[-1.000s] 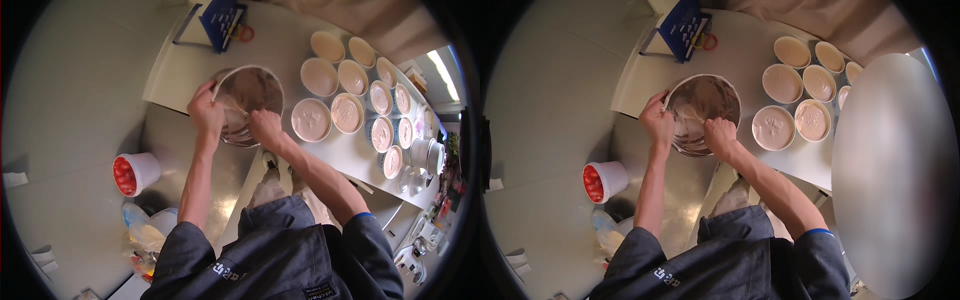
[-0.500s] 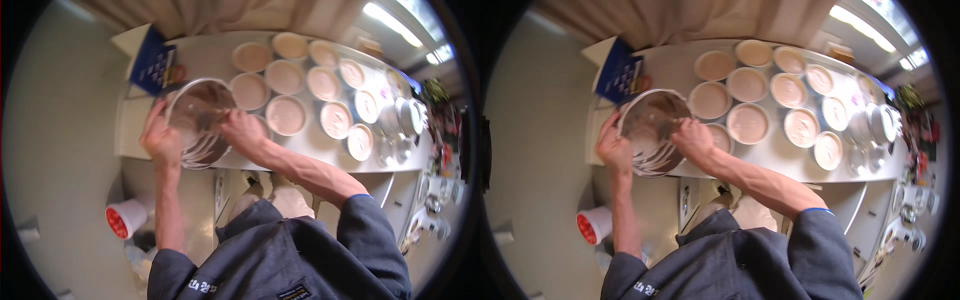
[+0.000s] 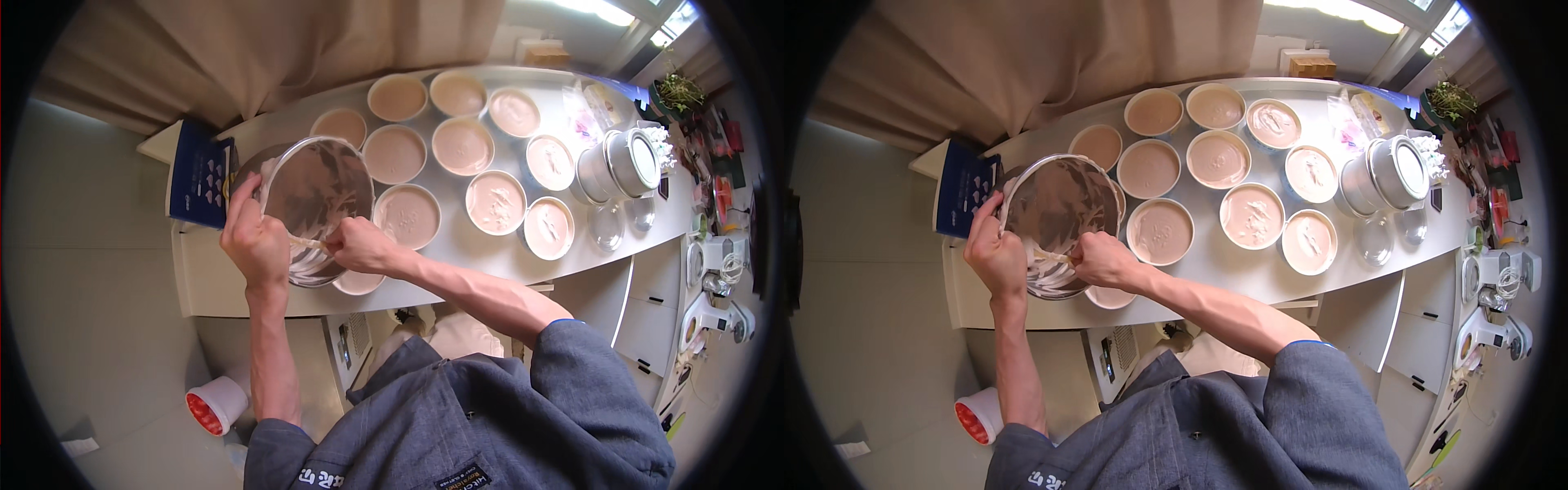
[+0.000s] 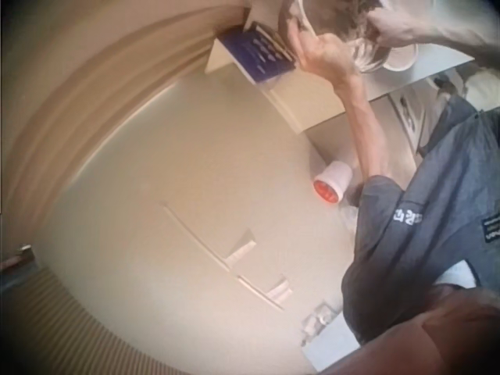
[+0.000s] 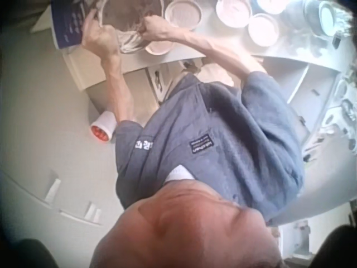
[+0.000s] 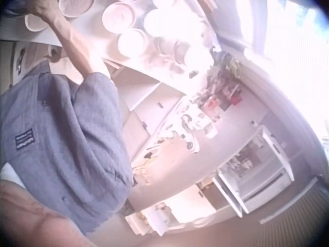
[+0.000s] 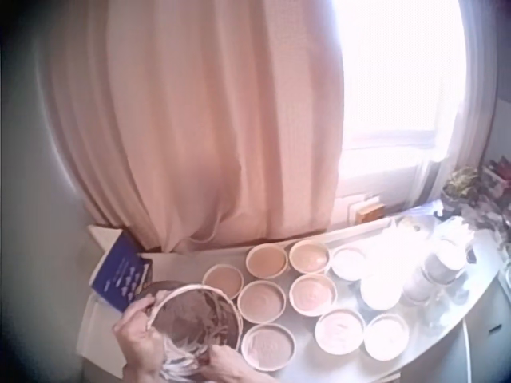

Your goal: The recorder is filling several small bowls with a chocolate-colored mixture using a large metal mixing bowl and a wooden spatula.

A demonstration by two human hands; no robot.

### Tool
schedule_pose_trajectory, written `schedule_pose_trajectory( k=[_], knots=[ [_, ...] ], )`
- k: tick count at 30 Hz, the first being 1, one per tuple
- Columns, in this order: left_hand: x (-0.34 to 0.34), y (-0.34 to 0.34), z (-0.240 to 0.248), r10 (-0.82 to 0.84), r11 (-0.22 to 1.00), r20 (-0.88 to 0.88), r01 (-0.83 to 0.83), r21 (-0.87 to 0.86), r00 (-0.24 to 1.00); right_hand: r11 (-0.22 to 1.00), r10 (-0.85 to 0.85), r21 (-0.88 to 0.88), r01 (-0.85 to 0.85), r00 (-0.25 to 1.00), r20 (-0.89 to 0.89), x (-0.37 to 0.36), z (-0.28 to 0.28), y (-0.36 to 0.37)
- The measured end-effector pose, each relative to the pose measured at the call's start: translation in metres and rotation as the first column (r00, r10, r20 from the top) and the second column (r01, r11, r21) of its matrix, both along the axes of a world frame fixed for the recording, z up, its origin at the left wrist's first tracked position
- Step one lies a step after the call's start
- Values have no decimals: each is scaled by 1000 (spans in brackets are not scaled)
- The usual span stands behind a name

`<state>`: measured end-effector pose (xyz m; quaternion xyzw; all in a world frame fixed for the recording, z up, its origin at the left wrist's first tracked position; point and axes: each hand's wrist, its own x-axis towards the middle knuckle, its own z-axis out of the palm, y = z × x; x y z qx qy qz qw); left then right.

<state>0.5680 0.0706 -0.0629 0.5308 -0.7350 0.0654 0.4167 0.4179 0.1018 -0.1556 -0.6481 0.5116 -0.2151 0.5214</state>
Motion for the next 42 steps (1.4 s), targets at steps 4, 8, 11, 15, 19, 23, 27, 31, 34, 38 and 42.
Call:
schedule_pose_trajectory(
  k=[4, 8, 11, 15, 19, 23, 27, 31, 34, 38, 42],
  knots=[
    [-29, -19, 4, -13, 999, -10, 12, -45, 1000, 989, -118, -79, 124, 990, 74, -42, 1, -2],
    [-53, -37, 3, -29, 997, -101, 22, -73, 994, 976, -208, -46, 212, 974, 94, -96, 16, -6],
    [-78, -59, -13, -64, 995, -174, 49, -91, 983, 953, -302, -12, 303, 952, 56, -151, 26, -4],
    [-98, -81, -16, -73, 986, -171, 46, -157, 982, 934, -356, -47, 354, 934, -36, -219, 49, 8],
    [-111, -100, -21, -59, 982, -164, 28, -185, 985, 885, -465, -41, 464, 878, -113, -269, 72, 17],
    [-111, -109, -23, 18, 990, -166, -40, -135, 986, 840, -530, -220, 496, 836, -140, -303, 41, 18],
    [-111, -112, -19, 27, 991, -139, -46, -129, 990, 777, -561, -515, 361, 768, -308, -315, -18, 12],
    [-119, -114, -14, -18, 986, -121, -2, -164, 992, 815, -484, -579, -3, 546, -684, -329, -90, 5],
    [-110, -113, -12, 1, 991, -119, -17, -134, 993, 794, -500, -608, -13, 556, -664, -323, -94, 9],
    [-109, -116, -10, 4, 995, -102, -14, -100, 995, 702, -587, -712, 15, 579, -566, -324, -96, 9],
    [-118, -119, -12, 17, 995, -54, -22, -98, 998, 803, -511, -596, 23, 540, -669, -328, -107, 6]
  ],
)
